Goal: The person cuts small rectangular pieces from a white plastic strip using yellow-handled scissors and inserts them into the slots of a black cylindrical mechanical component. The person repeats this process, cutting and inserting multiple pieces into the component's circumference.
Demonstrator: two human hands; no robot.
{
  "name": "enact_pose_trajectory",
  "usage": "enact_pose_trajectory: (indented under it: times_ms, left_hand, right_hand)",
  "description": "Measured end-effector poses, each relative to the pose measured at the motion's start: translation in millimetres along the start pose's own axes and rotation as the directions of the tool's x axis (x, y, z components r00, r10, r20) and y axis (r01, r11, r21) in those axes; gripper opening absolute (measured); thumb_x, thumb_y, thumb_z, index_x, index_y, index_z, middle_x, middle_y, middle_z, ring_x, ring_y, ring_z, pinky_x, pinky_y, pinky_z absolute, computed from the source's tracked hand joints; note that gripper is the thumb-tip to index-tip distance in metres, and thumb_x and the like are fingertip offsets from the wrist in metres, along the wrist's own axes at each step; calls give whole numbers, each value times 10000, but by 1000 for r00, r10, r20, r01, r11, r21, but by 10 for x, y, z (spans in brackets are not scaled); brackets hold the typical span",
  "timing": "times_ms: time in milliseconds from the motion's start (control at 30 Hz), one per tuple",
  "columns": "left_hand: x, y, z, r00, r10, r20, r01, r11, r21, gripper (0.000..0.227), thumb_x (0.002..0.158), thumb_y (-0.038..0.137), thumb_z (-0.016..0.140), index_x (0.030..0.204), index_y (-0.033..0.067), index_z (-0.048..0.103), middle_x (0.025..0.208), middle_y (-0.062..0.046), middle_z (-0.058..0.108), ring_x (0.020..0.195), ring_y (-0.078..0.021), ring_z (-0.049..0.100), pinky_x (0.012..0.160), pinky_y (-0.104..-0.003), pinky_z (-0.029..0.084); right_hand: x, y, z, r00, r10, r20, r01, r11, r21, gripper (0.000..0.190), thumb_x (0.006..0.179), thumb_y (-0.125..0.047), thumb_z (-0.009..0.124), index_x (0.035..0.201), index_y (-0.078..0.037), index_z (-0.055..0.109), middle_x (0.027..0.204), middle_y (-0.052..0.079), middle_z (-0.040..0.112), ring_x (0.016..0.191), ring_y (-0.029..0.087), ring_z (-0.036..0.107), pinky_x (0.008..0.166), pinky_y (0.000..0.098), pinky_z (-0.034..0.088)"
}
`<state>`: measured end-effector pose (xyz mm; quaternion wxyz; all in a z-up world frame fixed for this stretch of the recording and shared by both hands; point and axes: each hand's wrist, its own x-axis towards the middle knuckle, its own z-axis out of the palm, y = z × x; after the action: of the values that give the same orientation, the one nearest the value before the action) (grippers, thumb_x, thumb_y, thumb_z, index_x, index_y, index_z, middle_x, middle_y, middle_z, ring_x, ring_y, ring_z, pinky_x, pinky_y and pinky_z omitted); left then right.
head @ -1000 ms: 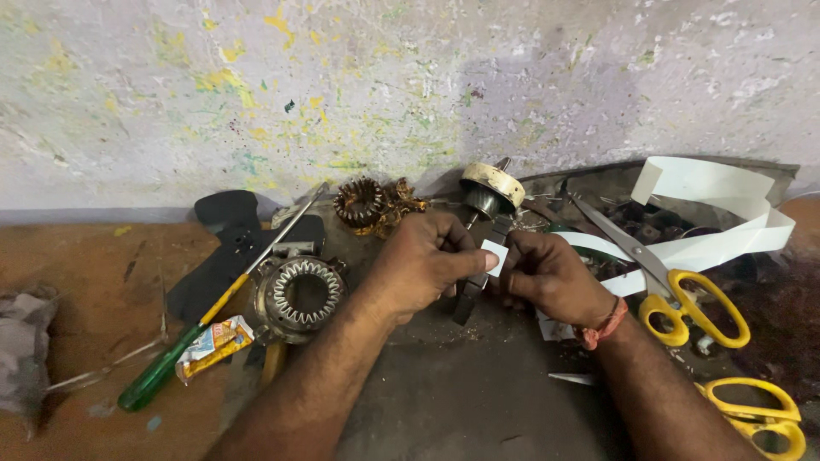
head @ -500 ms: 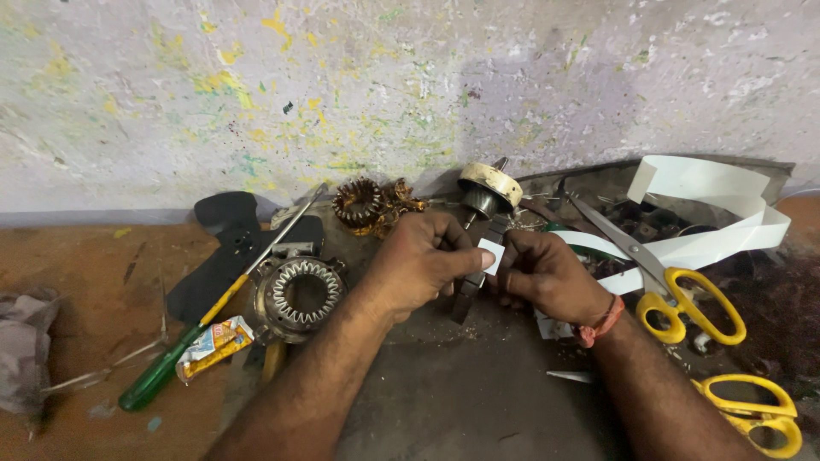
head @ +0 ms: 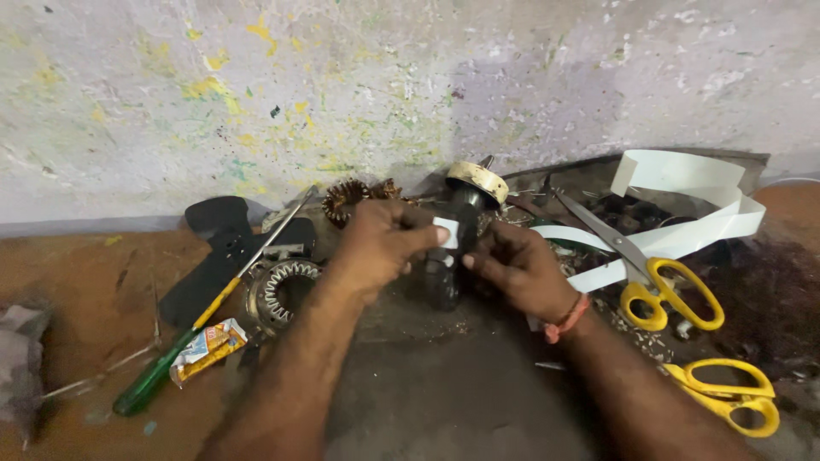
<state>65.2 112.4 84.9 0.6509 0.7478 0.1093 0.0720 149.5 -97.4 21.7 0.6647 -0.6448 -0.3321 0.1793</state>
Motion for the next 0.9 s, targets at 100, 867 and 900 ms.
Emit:
enact_pose_trajectory:
  times_ms: [100, 867, 900]
  left_hand:
    - [44, -30, -85, 999, 30, -32, -32, 999, -43, 171, 797, 124, 819, 848, -13, 728, 629, -36, 670, 446, -90, 528, 387, -248, 387]
    - [-537, 151, 647, 725, 668, 168, -688, 715, 125, 232, 889, 159, 747, 1015, 24, 606, 853, -59, 659, 783, -163, 647, 684, -323, 542]
    - [-535, 144, 689, 717, 680, 152, -695, 713, 89, 265, 881, 141, 733, 1077, 22, 603, 908, -67, 687, 831, -169, 680, 713, -322, 560]
  right_hand:
    - [5, -56, 148, 997, -38, -65, 35, 998, -53, 115, 892, -40, 724, 986, -43, 657, 775, -32, 648, 685, 59, 582, 596, 251, 486]
    - [-301, -528, -169, 802, -324, -501, 278, 946, -167, 183, 1020, -122, 675, 885, -8, 625, 732, 9, 589, 642, 74, 481, 545, 268, 393]
    - [-418, -619, -243, 838, -342, -425, 233, 929, -288, 187, 1011, -124, 694, 882, -6, 630, 731, 30, 587, 661, 84, 483, 564, 280, 408]
